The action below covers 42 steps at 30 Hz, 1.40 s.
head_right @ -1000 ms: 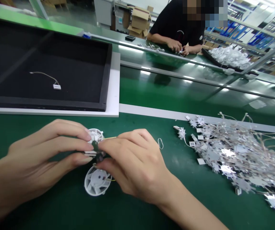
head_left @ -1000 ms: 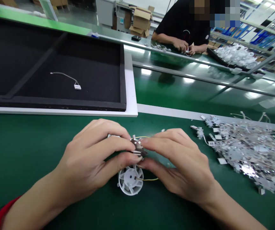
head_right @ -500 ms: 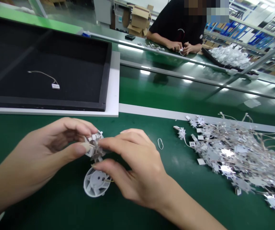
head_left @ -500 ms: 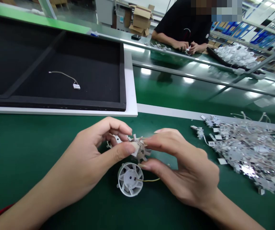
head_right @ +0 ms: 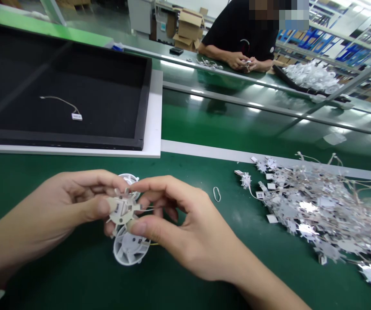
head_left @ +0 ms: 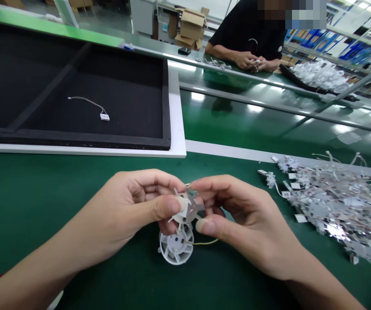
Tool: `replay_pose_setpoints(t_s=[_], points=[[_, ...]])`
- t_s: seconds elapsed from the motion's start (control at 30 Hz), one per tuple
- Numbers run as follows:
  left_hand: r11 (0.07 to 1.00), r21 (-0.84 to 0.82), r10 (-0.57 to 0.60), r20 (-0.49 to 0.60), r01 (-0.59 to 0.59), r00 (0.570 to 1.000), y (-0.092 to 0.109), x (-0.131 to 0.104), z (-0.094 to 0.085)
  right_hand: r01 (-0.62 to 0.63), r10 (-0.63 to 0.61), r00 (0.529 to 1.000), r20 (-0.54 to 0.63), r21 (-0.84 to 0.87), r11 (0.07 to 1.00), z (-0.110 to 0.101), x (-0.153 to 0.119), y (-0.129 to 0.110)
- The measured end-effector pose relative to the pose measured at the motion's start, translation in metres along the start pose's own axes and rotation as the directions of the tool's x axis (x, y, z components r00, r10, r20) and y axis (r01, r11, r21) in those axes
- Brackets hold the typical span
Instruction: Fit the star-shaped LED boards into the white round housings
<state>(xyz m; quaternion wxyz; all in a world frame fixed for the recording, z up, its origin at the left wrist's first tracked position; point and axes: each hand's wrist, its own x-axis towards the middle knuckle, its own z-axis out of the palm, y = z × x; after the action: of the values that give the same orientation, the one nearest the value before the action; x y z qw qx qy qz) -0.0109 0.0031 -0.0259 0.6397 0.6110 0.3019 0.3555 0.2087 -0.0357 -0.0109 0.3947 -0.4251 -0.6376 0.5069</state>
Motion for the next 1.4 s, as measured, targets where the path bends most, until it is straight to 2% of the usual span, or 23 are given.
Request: replay_pose_setpoints(t_s=[0.1,0.17,0.27,0.3,0.37,0.47,0.53,0.6,0.67,0.73,0.83,0.97,1.17,1.27,1.4], points=[[0.999,-0.035,-0.012,-0.023,0.012,1.0,0.003,0.0,-0.001,-0.069,0.069,0.997,0.018,0.03,0.997,-0.005,0.002,-0.003],[0.993,-0.085,-0.09,-0.047,0.086,0.995,0.007,0.001,0.001,-0.12,0.12,0.993,0.005,0.006,0.993,-0.005,0.004,-0.005],[0.958,-0.142,-0.261,-0.08,0.248,0.962,0.013,0.0,0.005,-0.197,0.198,0.979,0.047,-0.013,0.98,-0.002,0.007,-0.007],[0.95,-0.139,-0.294,-0.09,0.28,0.952,0.014,-0.001,0.006,-0.222,0.223,0.973,0.066,-0.013,0.975,-0.001,0.007,-0.007],[0.956,-0.081,-0.289,-0.12,0.281,0.95,0.015,-0.003,0.008,-0.26,0.261,0.961,0.087,-0.021,0.965,-0.001,0.008,-0.006],[0.975,0.127,-0.158,-0.168,0.181,0.973,0.012,-0.006,0.006,-0.262,0.265,0.963,0.042,-0.051,0.964,-0.003,0.008,-0.004],[0.944,0.321,-0.021,-0.179,0.079,0.984,0.008,-0.008,0.002,-0.227,0.223,0.973,-0.052,-0.08,0.971,-0.004,0.009,-0.004],[0.86,0.51,0.126,-0.153,-0.031,0.98,0.005,-0.01,-0.001,-0.182,0.166,0.974,-0.154,-0.101,0.978,-0.004,0.01,-0.005],[0.751,0.648,0.246,-0.097,-0.127,0.964,0.003,-0.01,-0.004,-0.142,0.12,0.973,-0.199,-0.101,0.985,-0.001,0.011,-0.006],[0.652,0.733,0.317,-0.033,-0.193,0.948,0.002,-0.01,-0.005,-0.125,0.109,0.981,-0.162,-0.09,0.988,0.002,0.013,-0.006],[0.549,0.8,0.347,0.043,-0.24,0.937,0.001,-0.009,-0.01,-0.114,0.11,0.992,-0.062,-0.079,0.99,0.007,0.017,-0.003],[0.463,0.856,0.309,0.086,-0.229,0.947,-0.001,-0.006,-0.021,-0.135,0.133,0.991,-0.022,-0.127,0.983,0.009,0.029,0.005],[0.424,0.89,0.189,0.097,-0.17,0.977,-0.009,-0.001,-0.034,-0.108,0.101,0.994,-0.038,-0.342,0.934,0.015,0.045,0.015],[0.461,0.878,0.103,0.094,-0.131,0.99,-0.01,-0.001,-0.036,-0.151,0.158,0.987,-0.016,-0.394,0.906,0.017,0.048,0.018],[0.533,0.845,-0.006,0.059,-0.047,0.998,-0.007,-0.001,-0.035,-0.181,0.196,0.981,0.003,-0.376,0.909,0.017,0.047,0.019]])
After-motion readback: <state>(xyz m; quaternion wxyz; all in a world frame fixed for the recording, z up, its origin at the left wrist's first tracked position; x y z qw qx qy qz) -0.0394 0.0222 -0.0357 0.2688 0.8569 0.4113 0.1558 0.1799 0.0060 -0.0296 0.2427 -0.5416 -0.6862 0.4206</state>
